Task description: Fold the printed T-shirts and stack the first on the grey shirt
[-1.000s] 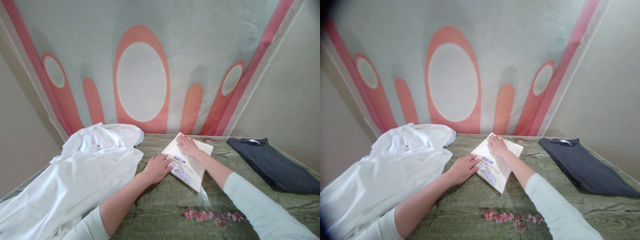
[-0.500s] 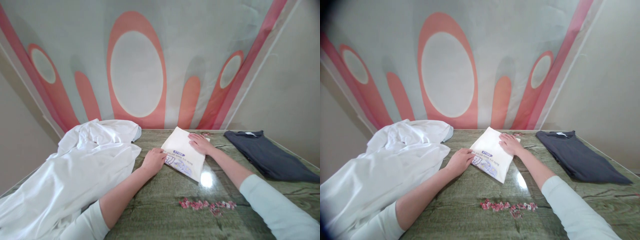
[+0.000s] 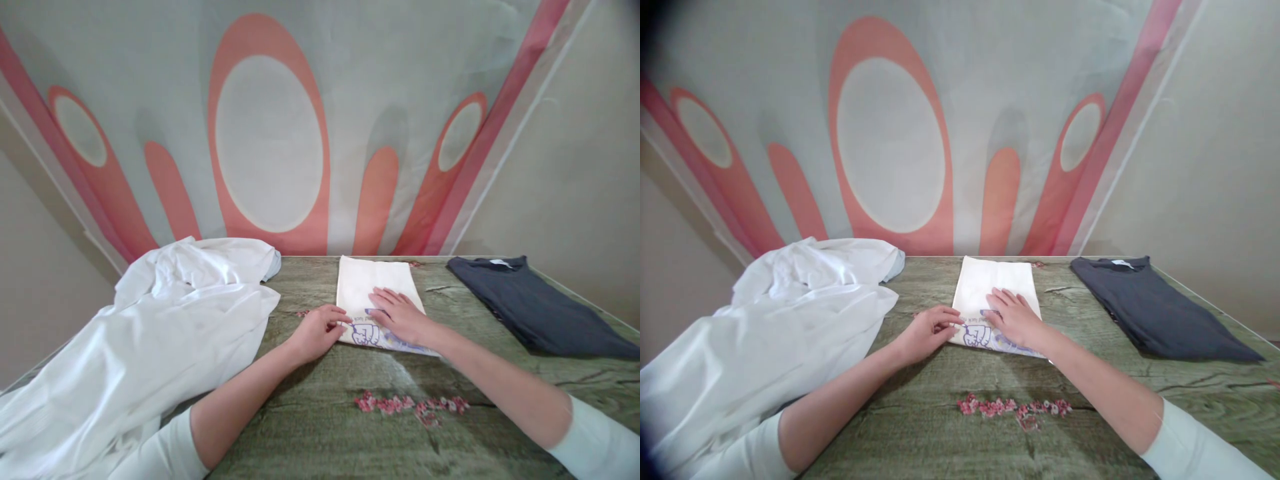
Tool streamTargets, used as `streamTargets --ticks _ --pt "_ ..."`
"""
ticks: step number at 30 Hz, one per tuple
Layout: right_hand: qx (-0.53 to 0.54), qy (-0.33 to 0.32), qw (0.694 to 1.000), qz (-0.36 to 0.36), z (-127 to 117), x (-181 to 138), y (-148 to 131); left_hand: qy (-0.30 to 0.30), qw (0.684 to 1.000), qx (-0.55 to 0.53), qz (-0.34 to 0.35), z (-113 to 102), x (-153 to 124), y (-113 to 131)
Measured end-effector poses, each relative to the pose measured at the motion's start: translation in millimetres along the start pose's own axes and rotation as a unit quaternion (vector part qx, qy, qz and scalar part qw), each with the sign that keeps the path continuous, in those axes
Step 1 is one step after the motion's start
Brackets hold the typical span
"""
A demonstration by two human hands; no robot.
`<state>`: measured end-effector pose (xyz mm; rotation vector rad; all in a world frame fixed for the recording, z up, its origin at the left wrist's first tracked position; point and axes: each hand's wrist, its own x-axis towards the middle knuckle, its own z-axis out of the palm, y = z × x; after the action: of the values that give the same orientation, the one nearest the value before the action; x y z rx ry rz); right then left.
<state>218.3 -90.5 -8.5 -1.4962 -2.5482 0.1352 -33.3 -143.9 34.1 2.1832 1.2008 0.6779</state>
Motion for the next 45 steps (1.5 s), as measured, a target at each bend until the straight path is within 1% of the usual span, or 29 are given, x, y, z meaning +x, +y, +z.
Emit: streamTargets --ticks 3,5,8,12,15,17,20,22,26,29,33,36,40,42,45 --pt "0.005 -0.005 1.0 -0.022 -2.5 -9.3 0.7 -0.034 0.999 -0.029 0.016 0.2 -5.3 1.4" --pt "0.012 -0.005 0.999 -0.041 -6.0 -10.2 7.0 -0.055 0.997 -0.054 0.014 1.0 -8.6 -0.2" --pt "0.024 -0.01 0.998 -0.065 -9.8 -8.9 14.1 -0.071 0.994 -0.082 0.011 1.7 -11.1 -2.2" --pt "0.026 -0.013 0.997 -0.074 -9.7 -8.7 15.2 -0.088 0.993 -0.068 0.032 -1.3 -11.7 1.6" --pt "0.023 -0.011 0.997 -0.074 -8.9 -9.2 14.3 -0.088 0.993 -0.037 0.075 -3.0 -13.3 7.9" --pt "0.024 -0.011 0.997 -0.074 -9.0 -9.3 14.0 -0.093 0.991 -0.026 0.09 -2.1 -14.6 11.4" --pt "0.026 -0.011 0.997 -0.072 -9.8 -9.1 13.7 -0.102 0.992 -0.022 0.078 0.8 -15.3 13.2" --pt "0.025 -0.01 0.997 -0.071 -10.0 -8.9 13.5 -0.095 0.993 -0.021 0.068 2.4 -14.5 11.8" --pt "0.027 -0.006 0.997 -0.068 -9.5 -8.6 13.4 -0.073 0.995 -0.018 0.073 3.5 -12.3 6.9" --pt "0.028 -0.004 0.997 -0.068 -9.5 -8.6 13.5 -0.078 0.995 -0.008 0.067 2.6 -12.0 5.3" --pt "0.027 -0.002 0.998 -0.064 -9.9 -8.7 12.8 -0.089 0.991 0.005 0.099 -0.4 -12.8 6.7" --pt "0.03 -0.001 0.998 -0.053 -9.4 -10.0 10.3 -0.096 0.988 0.016 0.12 -4.5 -12.7 8.1" --pt "0.042 0.011 0.998 -0.05 -10.7 -16.4 -1.6 -0.126 0.983 0.04 0.129 -13.5 -11.4 6.6" --pt "0.052 0.009 0.996 -0.075 -13.6 -20.5 -11.1 -0.141 0.98 0.058 0.127 -18.6 -10.5 4.1" --pt "0.061 -0.006 0.991 -0.12 -18.0 -24.0 -21.2 -0.148 0.977 0.09 0.124 -25.0 -8.7 -0.3"
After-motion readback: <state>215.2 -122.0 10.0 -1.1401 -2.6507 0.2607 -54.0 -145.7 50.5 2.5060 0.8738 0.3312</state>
